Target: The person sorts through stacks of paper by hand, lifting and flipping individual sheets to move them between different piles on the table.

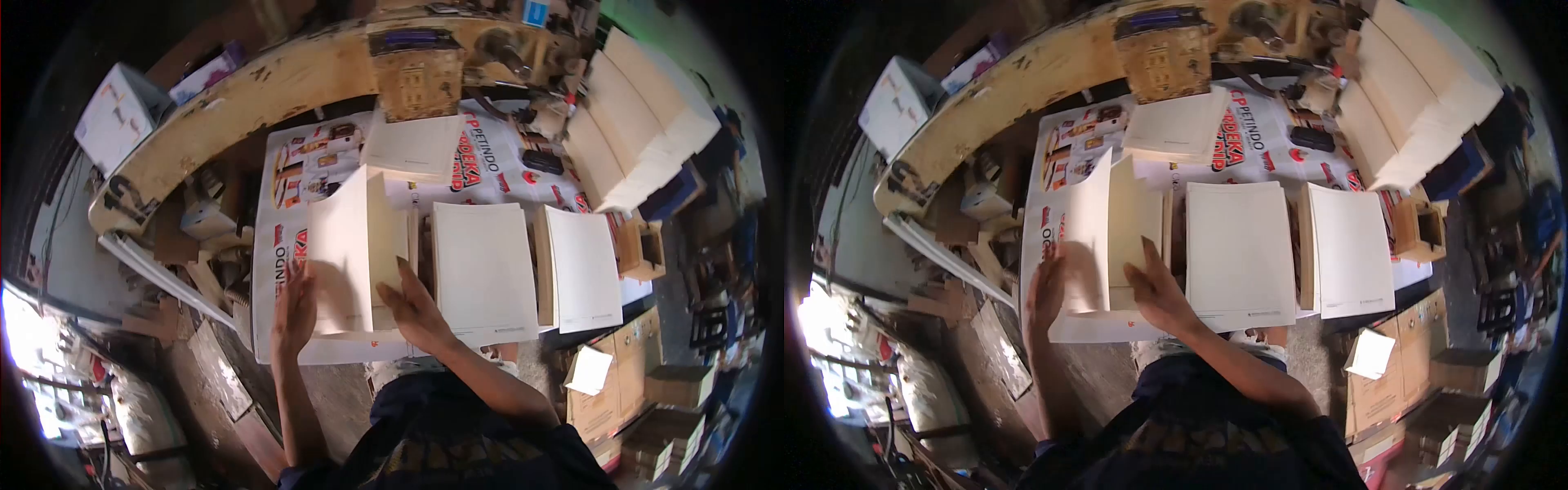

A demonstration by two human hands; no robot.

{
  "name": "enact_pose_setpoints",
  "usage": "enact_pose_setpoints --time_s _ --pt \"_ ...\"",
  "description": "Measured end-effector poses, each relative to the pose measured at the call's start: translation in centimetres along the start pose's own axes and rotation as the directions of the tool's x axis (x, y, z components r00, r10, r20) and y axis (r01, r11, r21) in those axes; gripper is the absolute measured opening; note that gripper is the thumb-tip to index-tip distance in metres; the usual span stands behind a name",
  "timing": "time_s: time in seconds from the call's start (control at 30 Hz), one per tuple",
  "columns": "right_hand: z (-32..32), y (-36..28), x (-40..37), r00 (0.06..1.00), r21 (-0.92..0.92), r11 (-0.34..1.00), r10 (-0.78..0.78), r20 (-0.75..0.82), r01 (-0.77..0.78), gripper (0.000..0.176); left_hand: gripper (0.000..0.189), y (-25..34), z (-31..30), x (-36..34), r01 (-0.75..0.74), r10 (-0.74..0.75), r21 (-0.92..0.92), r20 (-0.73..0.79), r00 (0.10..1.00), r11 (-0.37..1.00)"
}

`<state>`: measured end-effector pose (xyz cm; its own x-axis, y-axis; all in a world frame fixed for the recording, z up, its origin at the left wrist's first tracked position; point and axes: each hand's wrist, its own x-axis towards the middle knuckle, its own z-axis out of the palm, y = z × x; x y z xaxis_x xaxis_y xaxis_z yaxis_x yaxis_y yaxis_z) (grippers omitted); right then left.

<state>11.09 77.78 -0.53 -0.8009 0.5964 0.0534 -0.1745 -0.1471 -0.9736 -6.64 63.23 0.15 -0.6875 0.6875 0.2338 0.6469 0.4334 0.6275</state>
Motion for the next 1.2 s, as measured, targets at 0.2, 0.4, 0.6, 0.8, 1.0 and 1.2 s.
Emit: enact_pose_setpoints --time_s 0.2,0.4,0.6,0.8,1.0,1.2 --pt "-3.8 -2.4 -1.8 0.99 0.141 0.99 -0.036 0.133 0.017 0.061 0.061 11.4 -4.6 0.1 0.112 -0.059 -0.394 0.143 0.988 0.912" --pt "-10.7 -7.5 -4.9 0.956 0.215 0.975 0.117 -0.267 -0.059 0.071 0.062 17.4 0.4 -0.2 -0.162 0.207 -0.472 0.044 0.977 0.866" --pt "-18.4 -11.1 -13.9 0.808 0.276 0.935 -0.019 -0.589 0.223 0.042 0.06 27.4 8.7 1.0 0.003 0.589 -0.868 0.34 0.733 0.497" --pt "-28.1 -16.5 -24.6 0.281 -0.303 0.921 -0.367 -0.887 0.245 0.024 0.035 33.6 23.0 -1.9 -0.137 0.624 -0.699 0.51 0.592 0.702" --pt "-30.1 -19.4 -28.5 0.261 -0.389 0.909 -0.416 -0.871 0.151 0.037 0.025 36.4 26.0 -5.9 -0.66 0.744 -0.358 0.435 0.508 0.66" --pt "-33.7 -16.6 -28.1 0.375 -0.342 0.938 -0.297 -0.878 -0.059 0.034 0.028 34.2 24.1 -4.1 -0.259 0.626 -0.634 0.463 0.628 0.729"
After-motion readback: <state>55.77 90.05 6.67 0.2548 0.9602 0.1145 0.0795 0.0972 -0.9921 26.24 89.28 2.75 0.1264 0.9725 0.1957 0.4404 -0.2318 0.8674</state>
